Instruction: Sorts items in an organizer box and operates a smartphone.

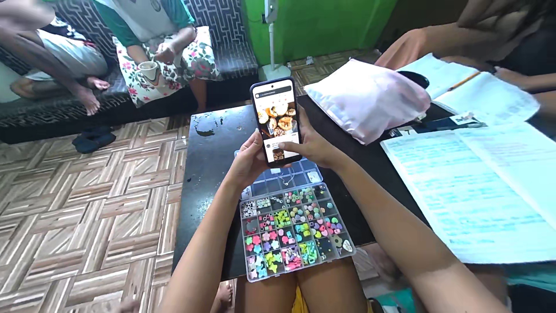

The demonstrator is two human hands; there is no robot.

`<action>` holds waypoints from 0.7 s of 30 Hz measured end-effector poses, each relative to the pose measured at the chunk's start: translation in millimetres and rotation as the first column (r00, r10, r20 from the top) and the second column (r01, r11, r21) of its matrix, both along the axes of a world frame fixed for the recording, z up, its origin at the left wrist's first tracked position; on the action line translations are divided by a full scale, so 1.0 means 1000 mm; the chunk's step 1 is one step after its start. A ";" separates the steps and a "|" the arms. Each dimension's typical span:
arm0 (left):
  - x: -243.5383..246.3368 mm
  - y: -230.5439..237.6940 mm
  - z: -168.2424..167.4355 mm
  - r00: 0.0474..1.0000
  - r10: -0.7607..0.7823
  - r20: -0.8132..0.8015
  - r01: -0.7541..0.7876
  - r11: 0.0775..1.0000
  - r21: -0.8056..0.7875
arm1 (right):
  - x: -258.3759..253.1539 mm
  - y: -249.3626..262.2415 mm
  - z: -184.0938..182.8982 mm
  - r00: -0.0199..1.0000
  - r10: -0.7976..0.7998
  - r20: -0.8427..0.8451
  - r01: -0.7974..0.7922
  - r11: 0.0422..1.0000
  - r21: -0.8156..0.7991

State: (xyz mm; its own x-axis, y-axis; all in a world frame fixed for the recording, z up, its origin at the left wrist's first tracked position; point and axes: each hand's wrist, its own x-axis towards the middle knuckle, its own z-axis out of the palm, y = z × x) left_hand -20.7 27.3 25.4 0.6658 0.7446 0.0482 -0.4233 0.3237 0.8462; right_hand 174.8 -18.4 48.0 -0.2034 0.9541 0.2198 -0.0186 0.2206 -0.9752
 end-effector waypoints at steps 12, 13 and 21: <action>0.012 -0.013 0.005 0.957 0.286 -0.038 -0.272 0.937 0.222 | -0.006 0.012 0.004 0.998 -0.063 0.013 0.062 0.997 0.036; 0.015 -0.014 0.005 0.942 0.335 -0.010 -0.319 0.906 0.279 | -0.005 0.012 0.005 0.996 -0.078 0.034 0.076 0.995 0.061; 0.028 -0.043 0.013 0.917 0.378 0.130 -0.393 0.793 0.466 | -0.016 -0.005 0.012 0.993 -0.095 0.072 0.077 0.972 0.221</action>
State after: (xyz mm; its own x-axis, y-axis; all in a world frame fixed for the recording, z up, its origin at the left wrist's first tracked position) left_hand 7.1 -15.5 38.8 0.3210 0.8192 0.4753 -0.4529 -0.3079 0.8367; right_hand 158.4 -23.2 59.8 -0.1486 0.8998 0.4102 0.0872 0.4251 -0.9010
